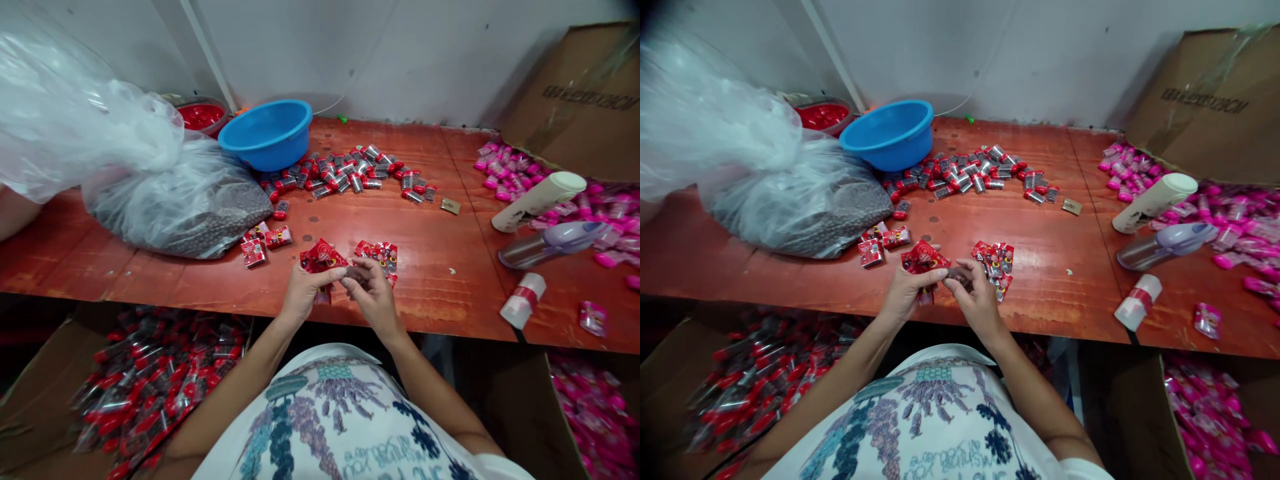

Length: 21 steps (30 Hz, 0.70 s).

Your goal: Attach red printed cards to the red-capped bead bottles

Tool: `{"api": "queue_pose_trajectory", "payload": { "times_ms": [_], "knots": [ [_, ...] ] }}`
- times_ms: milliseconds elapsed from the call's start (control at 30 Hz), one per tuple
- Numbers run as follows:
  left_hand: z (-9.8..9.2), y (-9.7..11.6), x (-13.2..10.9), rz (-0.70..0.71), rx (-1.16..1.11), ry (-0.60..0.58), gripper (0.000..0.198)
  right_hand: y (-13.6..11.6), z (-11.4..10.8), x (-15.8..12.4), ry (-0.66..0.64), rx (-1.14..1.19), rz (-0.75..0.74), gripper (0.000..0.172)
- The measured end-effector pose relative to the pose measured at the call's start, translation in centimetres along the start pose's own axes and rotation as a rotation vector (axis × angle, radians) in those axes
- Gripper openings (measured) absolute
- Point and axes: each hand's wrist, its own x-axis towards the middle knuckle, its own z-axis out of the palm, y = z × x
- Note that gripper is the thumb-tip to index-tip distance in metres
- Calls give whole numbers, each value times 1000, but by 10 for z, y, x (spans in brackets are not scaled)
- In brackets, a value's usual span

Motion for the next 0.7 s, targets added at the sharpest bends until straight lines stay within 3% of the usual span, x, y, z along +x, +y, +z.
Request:
{"api": "queue_pose_trajectory", "payload": {
  "times_ms": [67, 167, 333, 467, 600, 700],
  "knots": [
    [1, -1, 0, 1, 24, -3, 30, 0, 2, 1, -39, 83, 58, 39],
    [1, -3, 2, -20, 48, -35, 26, 2, 4, 1, -56, 174, 108, 38],
    [3, -8, 4, -27, 21, 7, 26, 11, 4, 0, 11, 9, -7, 34],
    [-1, -8, 6, -59, -28, 52, 26, 15, -3, 5, -92, -28, -13, 42],
    [-6, -6, 7, 8, -26, 139, 28, 13, -9, 11, -201, 94, 50, 45],
    [-5, -4, 5, 31, 15, 152, 28, 12, -9, 12, -199, 172, 105, 46]
  ]
}}
